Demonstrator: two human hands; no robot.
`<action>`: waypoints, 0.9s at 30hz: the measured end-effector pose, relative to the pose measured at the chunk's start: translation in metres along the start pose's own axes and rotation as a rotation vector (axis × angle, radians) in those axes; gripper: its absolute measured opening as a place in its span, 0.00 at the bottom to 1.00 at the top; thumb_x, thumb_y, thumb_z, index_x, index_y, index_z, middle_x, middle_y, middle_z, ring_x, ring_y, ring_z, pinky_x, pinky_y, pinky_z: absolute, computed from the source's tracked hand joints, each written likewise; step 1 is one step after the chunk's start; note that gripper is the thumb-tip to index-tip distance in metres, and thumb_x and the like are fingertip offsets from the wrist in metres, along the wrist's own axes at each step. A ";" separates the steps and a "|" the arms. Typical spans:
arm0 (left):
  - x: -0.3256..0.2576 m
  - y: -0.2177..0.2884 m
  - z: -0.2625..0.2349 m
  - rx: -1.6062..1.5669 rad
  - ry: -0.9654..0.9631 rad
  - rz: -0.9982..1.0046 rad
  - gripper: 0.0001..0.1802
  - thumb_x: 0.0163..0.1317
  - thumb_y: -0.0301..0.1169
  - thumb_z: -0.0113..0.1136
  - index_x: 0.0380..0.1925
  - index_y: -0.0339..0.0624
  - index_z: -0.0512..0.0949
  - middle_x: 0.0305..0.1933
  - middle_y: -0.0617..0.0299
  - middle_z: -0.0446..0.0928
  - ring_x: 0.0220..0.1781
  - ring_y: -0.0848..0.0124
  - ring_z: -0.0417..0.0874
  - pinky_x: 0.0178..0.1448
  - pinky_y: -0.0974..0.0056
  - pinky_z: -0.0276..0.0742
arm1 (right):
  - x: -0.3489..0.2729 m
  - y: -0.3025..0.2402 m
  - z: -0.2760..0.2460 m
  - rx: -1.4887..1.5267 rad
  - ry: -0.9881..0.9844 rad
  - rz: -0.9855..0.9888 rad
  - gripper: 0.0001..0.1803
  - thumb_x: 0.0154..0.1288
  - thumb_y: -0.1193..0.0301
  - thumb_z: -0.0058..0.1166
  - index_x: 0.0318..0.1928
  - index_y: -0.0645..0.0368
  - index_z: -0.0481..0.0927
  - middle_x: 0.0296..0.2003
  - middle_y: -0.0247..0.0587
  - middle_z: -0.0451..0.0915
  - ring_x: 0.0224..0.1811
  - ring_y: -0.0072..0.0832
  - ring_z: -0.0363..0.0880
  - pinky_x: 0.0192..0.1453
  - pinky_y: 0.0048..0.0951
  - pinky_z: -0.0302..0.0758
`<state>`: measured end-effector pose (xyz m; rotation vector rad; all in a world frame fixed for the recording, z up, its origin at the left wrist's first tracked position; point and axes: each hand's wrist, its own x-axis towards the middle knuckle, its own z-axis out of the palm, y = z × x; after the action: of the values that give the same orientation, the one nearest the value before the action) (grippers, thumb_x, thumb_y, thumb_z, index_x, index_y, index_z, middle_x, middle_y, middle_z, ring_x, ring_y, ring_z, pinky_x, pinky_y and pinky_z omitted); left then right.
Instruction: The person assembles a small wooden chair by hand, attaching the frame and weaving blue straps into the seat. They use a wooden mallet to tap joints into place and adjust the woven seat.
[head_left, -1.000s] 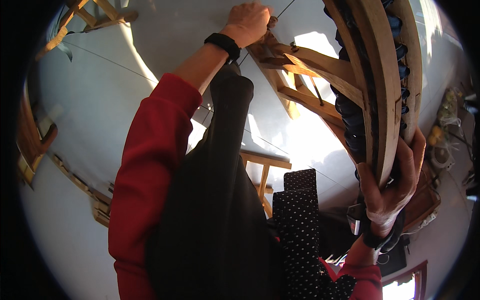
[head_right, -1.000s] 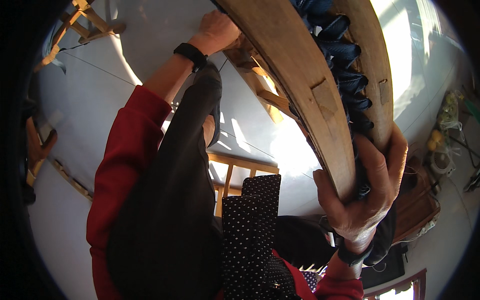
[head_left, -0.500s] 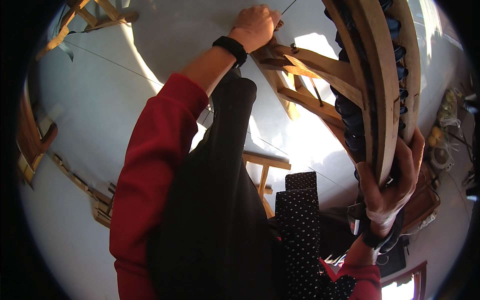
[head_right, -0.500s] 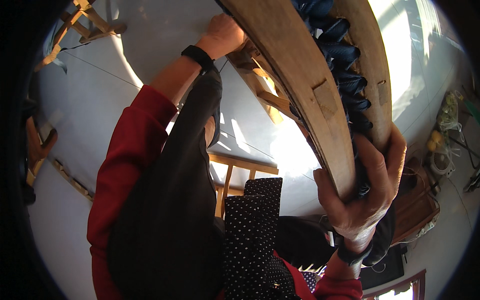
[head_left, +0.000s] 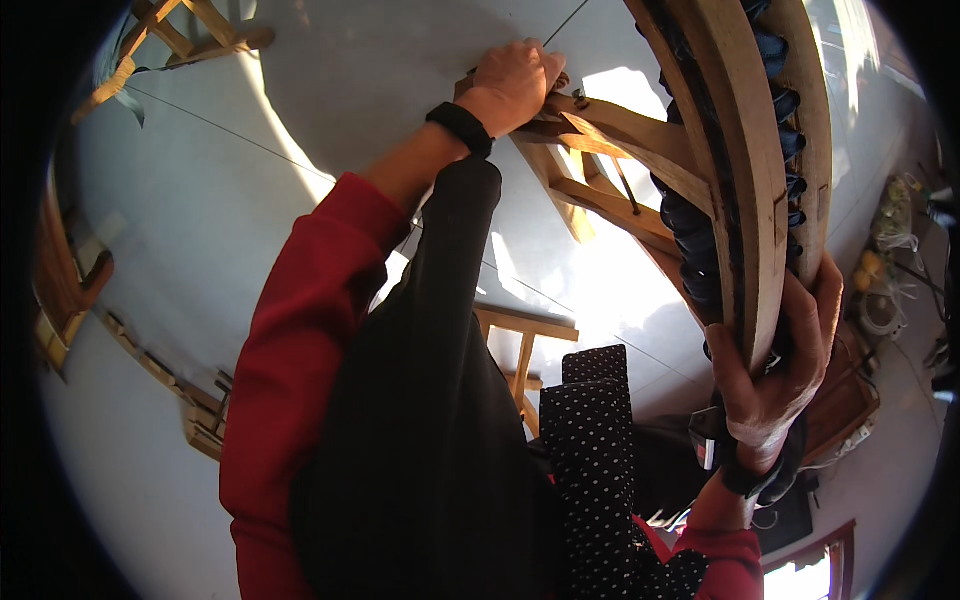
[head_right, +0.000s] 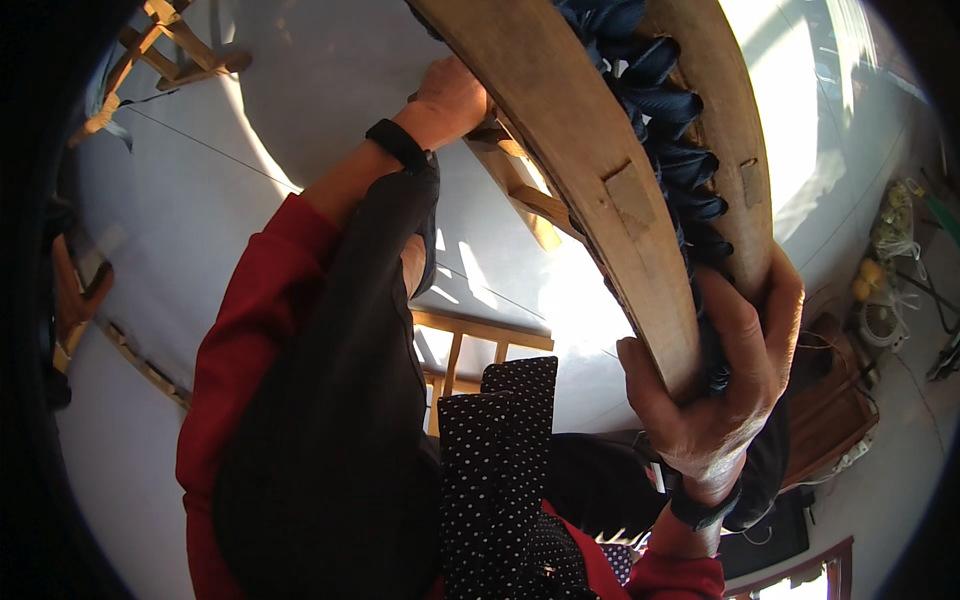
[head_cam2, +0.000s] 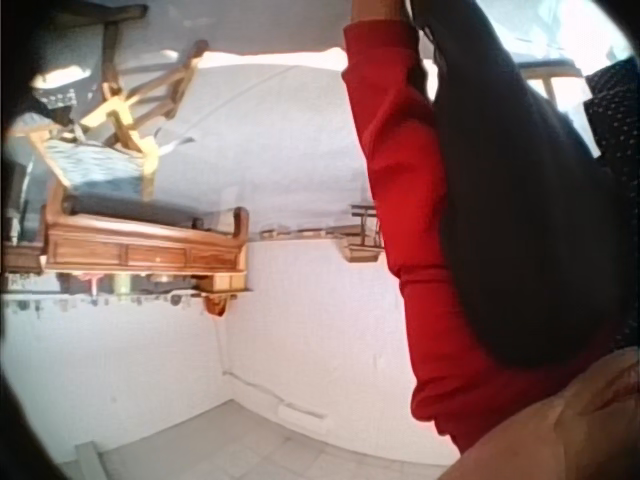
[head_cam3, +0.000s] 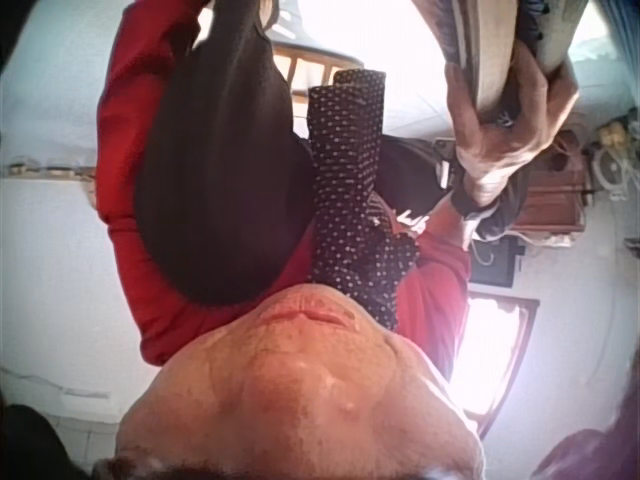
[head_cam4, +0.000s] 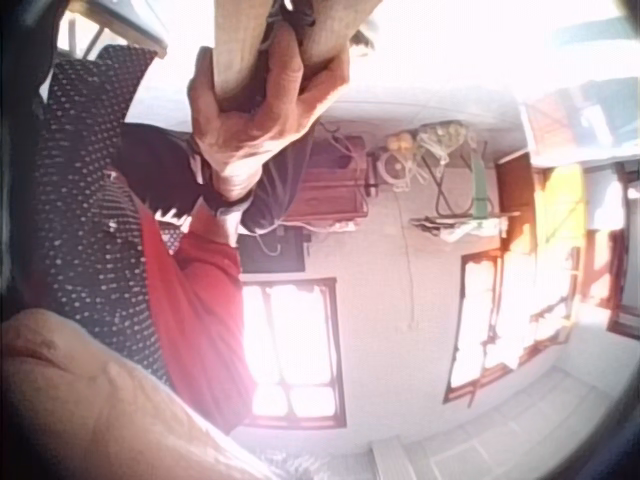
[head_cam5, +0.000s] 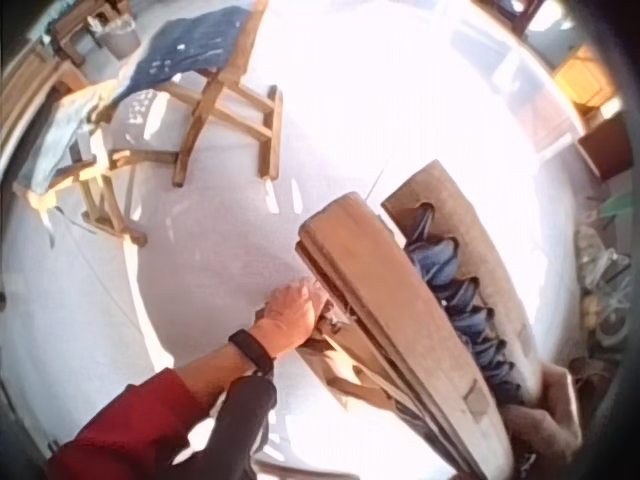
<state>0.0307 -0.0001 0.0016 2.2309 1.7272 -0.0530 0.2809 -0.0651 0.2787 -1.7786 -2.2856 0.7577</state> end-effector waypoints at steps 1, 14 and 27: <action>-0.001 -0.002 -0.001 -0.006 -0.026 0.017 0.07 0.62 0.32 0.60 0.40 0.49 0.82 0.41 0.55 0.82 0.46 0.58 0.86 0.46 0.55 0.83 | 0.000 0.001 0.000 -0.008 -0.003 -0.006 0.32 0.34 0.64 0.69 0.46 0.64 0.82 0.53 0.58 0.71 0.52 0.51 0.77 0.56 0.46 0.73; -0.024 -0.026 -0.022 -0.170 0.014 -0.100 0.10 0.61 0.32 0.62 0.42 0.49 0.83 0.45 0.50 0.82 0.47 0.54 0.85 0.49 0.54 0.83 | 0.001 -0.001 0.000 0.000 0.022 0.003 0.32 0.33 0.64 0.69 0.45 0.65 0.82 0.53 0.59 0.71 0.51 0.52 0.77 0.55 0.46 0.74; -0.019 -0.052 -0.037 -0.028 0.049 -0.155 0.10 0.60 0.35 0.63 0.41 0.48 0.81 0.40 0.54 0.79 0.46 0.51 0.83 0.48 0.50 0.81 | -0.001 0.001 0.000 0.016 0.022 -0.024 0.31 0.34 0.64 0.68 0.44 0.65 0.82 0.53 0.58 0.71 0.52 0.51 0.77 0.54 0.44 0.76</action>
<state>-0.0300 0.0039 0.0291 2.0909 1.9125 -0.0095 0.2818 -0.0656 0.2781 -1.7408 -2.2763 0.7470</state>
